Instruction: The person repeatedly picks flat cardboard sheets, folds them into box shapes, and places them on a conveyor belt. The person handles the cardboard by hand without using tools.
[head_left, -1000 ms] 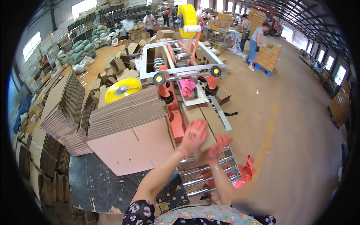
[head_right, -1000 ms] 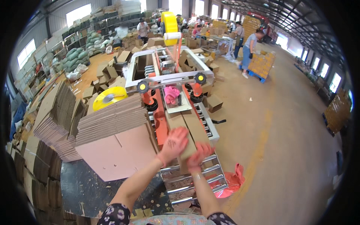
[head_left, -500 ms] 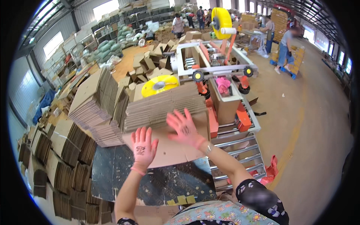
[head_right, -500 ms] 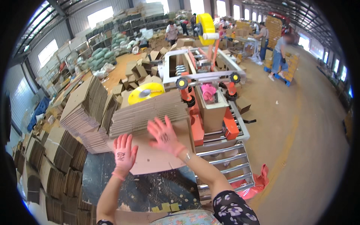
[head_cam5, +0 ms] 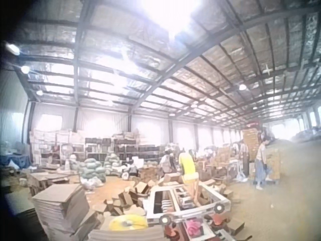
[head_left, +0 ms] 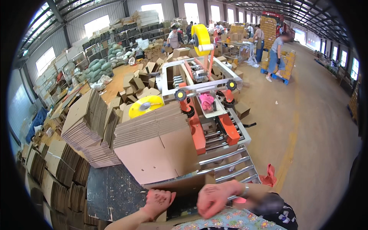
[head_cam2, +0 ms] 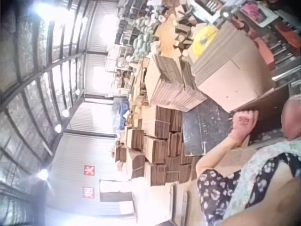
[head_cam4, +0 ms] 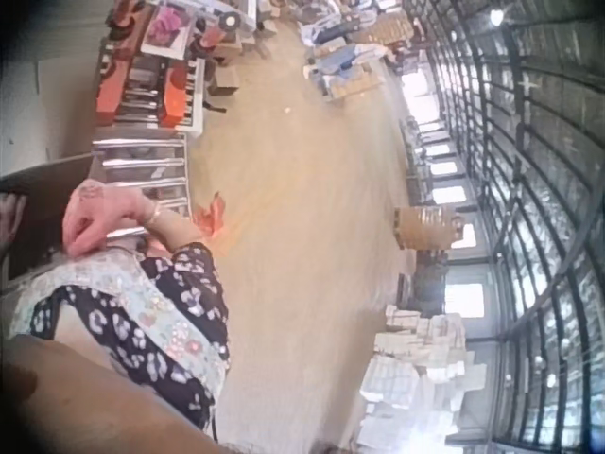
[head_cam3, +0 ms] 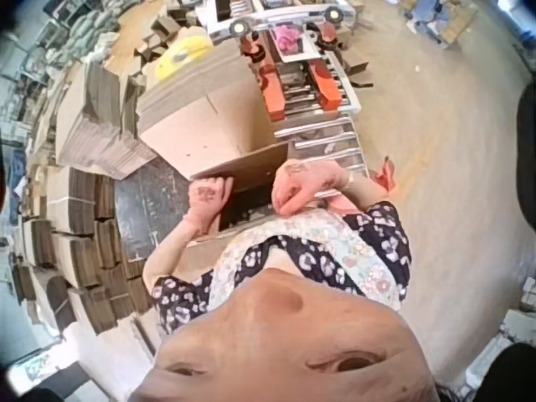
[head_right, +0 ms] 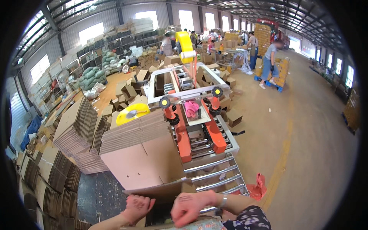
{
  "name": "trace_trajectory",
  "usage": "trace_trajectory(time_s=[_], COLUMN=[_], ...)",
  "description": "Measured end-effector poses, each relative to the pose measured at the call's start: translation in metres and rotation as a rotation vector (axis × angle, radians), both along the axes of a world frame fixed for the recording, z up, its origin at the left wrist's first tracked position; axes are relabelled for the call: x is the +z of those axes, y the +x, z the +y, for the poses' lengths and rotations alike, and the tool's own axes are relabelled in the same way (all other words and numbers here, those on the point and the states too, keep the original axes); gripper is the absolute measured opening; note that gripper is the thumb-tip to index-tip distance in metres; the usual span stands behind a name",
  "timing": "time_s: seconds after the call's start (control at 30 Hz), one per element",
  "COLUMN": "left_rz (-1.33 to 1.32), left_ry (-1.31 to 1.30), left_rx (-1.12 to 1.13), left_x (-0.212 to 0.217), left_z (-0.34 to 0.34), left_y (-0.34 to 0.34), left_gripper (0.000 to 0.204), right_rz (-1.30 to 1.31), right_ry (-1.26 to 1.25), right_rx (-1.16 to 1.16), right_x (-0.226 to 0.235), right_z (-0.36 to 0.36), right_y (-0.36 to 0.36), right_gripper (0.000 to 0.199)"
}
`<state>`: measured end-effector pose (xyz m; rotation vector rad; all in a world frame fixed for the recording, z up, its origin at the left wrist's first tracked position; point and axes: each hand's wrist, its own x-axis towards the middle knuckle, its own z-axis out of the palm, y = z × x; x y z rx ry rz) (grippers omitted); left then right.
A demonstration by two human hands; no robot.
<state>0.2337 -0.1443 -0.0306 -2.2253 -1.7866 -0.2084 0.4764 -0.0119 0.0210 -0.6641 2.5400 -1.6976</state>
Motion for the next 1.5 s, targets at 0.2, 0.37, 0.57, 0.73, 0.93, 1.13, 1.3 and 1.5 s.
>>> trace_trajectory(time_s=[0.2, 0.37, 0.57, 0.73, 0.93, 1.13, 1.3, 1.5], left_rz=[-0.3, -0.105, -0.401, -1.266, -0.812, -0.405, -0.595, -0.077], left_ry=[-0.466, -0.15, 0.301, -0.682, -0.279, 0.291, -0.001, 0.512], left_rx=[-0.321, -0.25, 0.036, 0.16, -0.35, -0.642, -0.12, 0.323], left_x=[0.06, 0.04, -0.003, 0.013, -0.029, -0.006, -0.04, 0.01], left_z=[-0.025, -0.013, 0.016, 0.134, 0.303, 0.309, 0.199, 0.13], left_y=[-0.023, -0.019, -0.017, 0.039, 0.156, 0.162, 0.033, -0.079], left_gripper=[0.043, 0.058, 0.051, 0.043, 0.031, 0.031, 0.02, 0.036], right_rz=[0.069, 0.564, 0.212, 0.407, 0.266, 0.543, 0.771, 0.479], right_ry=[0.61, 0.948, 0.681, 0.324, 0.609, 0.717, 0.645, 1.058], right_rx=[-0.37, -0.975, -1.105, -1.626, -2.116, -2.242, -1.755, -1.174], right_x=[-0.08, -0.021, -0.052, -0.104, -0.104, -0.159, -0.099, -0.066], right_z=[-0.035, -0.004, -0.022, -0.044, -0.029, 0.157, 0.165, 0.154], right_y=[-0.028, -0.017, 0.077, 0.122, 0.143, 0.039, -0.06, -0.188], right_gripper=[0.03, 0.032, 0.037, 0.026, 0.027, 0.039, 0.042, 0.056])
